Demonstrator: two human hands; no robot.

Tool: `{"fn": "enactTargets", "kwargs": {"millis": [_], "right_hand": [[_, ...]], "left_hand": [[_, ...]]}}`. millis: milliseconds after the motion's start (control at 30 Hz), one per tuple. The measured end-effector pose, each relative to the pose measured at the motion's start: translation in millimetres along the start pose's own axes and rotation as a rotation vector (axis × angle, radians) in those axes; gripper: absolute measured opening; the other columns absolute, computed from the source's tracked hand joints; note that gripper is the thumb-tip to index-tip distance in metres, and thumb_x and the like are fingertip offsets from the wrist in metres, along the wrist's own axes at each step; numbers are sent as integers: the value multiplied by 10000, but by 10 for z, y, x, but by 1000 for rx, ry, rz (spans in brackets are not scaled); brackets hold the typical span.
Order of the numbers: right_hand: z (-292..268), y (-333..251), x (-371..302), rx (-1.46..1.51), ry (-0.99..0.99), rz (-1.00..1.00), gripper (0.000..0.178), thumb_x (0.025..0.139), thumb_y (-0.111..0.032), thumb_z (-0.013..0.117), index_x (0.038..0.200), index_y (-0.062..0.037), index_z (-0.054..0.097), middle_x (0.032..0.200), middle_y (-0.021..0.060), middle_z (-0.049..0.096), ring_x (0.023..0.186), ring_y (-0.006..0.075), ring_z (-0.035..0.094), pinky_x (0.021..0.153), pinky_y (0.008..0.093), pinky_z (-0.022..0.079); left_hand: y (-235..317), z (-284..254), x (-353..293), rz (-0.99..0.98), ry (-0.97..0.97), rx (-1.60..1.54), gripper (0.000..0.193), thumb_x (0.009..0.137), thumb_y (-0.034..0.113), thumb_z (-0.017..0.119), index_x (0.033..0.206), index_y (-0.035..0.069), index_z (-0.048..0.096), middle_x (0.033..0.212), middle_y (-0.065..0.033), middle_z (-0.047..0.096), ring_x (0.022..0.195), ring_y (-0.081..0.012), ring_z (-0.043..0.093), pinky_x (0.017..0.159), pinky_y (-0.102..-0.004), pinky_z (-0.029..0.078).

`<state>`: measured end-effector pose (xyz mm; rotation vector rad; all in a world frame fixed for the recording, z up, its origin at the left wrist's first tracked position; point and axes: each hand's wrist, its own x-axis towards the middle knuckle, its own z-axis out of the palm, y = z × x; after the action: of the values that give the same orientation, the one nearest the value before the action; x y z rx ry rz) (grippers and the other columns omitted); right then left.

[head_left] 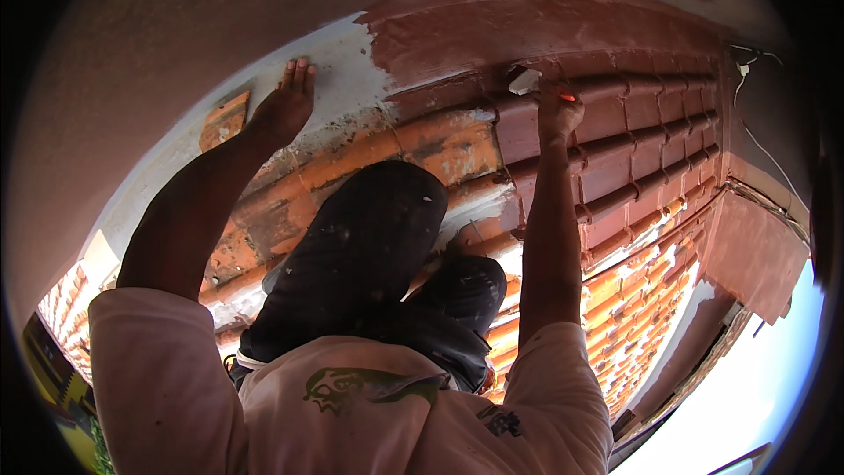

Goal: The person paints the underside of terracotta roof tiles with reddish-brown paint using a small brush. They repeatedly dip the brush into a paint can and apply paint to the curved tile surfaces while balancing on the roof.

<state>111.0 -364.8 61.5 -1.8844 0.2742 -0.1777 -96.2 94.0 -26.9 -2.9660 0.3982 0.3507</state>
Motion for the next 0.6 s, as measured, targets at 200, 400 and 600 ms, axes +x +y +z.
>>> {"fn": "enactTargets", "kwargs": {"millis": [200, 400, 600], "right_hand": [[-354, -466, -8, 166, -203, 220, 253, 850, -46, 848, 1062, -8, 715, 1003, 120, 766, 837, 220, 770, 704, 304, 641], [-133, -635, -136, -168, -336, 82, 282, 854, -159, 892, 1012, 1, 722, 877, 103, 762, 713, 176, 753, 576, 263, 598], [248, -424, -70, -357, -327, 179, 312, 862, -251, 909, 927, -19, 711, 736, 74, 730, 572, 151, 713, 466, 272, 551]], "left_hand": [[-3, 35, 18, 25, 38, 37, 666, 1012, -11, 523, 1589, -191, 245, 1658, -423, 257, 1543, -526, 345, 1183, -466, 505], [7, -24, 12, 5, -29, 24, 681, 992, -16, 509, 1583, -203, 227, 1649, -434, 251, 1552, -525, 327, 1201, -477, 486], [12, -70, -3, 10, -8, 27, 668, 1010, -16, 535, 1580, -204, 243, 1654, -430, 253, 1539, -527, 351, 1171, -465, 520]]}}
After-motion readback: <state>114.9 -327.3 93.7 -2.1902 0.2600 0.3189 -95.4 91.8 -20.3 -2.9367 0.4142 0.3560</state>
